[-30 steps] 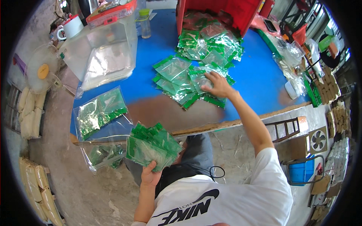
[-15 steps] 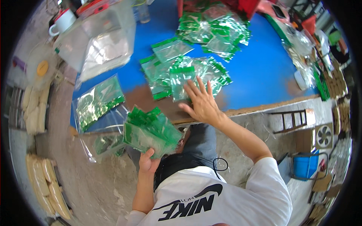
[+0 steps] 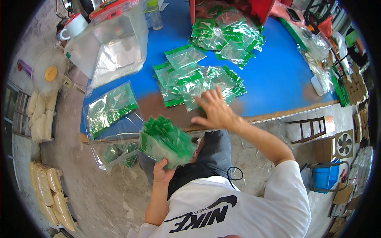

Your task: The person is counting and placing small green plastic bags into a larger clear plastic bag.

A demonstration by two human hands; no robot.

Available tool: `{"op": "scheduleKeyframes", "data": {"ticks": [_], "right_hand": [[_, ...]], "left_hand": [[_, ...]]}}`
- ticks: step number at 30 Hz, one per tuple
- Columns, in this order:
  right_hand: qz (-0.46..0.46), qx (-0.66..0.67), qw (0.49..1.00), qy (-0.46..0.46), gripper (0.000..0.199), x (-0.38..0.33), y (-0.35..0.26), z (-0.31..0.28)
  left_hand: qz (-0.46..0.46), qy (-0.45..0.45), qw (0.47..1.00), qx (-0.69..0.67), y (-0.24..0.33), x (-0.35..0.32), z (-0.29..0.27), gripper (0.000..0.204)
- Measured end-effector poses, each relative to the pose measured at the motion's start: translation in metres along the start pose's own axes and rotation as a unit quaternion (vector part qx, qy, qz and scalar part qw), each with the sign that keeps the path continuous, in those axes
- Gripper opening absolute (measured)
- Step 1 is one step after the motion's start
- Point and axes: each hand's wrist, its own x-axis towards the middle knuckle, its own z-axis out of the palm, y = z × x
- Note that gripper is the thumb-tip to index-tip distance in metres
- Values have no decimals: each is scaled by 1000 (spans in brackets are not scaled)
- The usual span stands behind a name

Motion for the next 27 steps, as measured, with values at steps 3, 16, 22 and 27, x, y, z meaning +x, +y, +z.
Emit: {"op": "scheduleKeyframes", "data": {"ticks": [3,16,22,27], "right_hand": [[-76,90,993,-3,60,-23,-40,1],[64,-42,997,19,68,-56,-20,-8],[-114,278,952,-52,52,-53,-24,4],[20,-10,1000,-10,72,-46,30,-36]], "left_hand": [[2,1,1000,-24,-7,5,-5,74],[-8,-34,999,1,0,1,3,74],[-29,11,999,17,-7,10,2,74],[-40,-1,999,-8,-9,1,-12,72]]}}
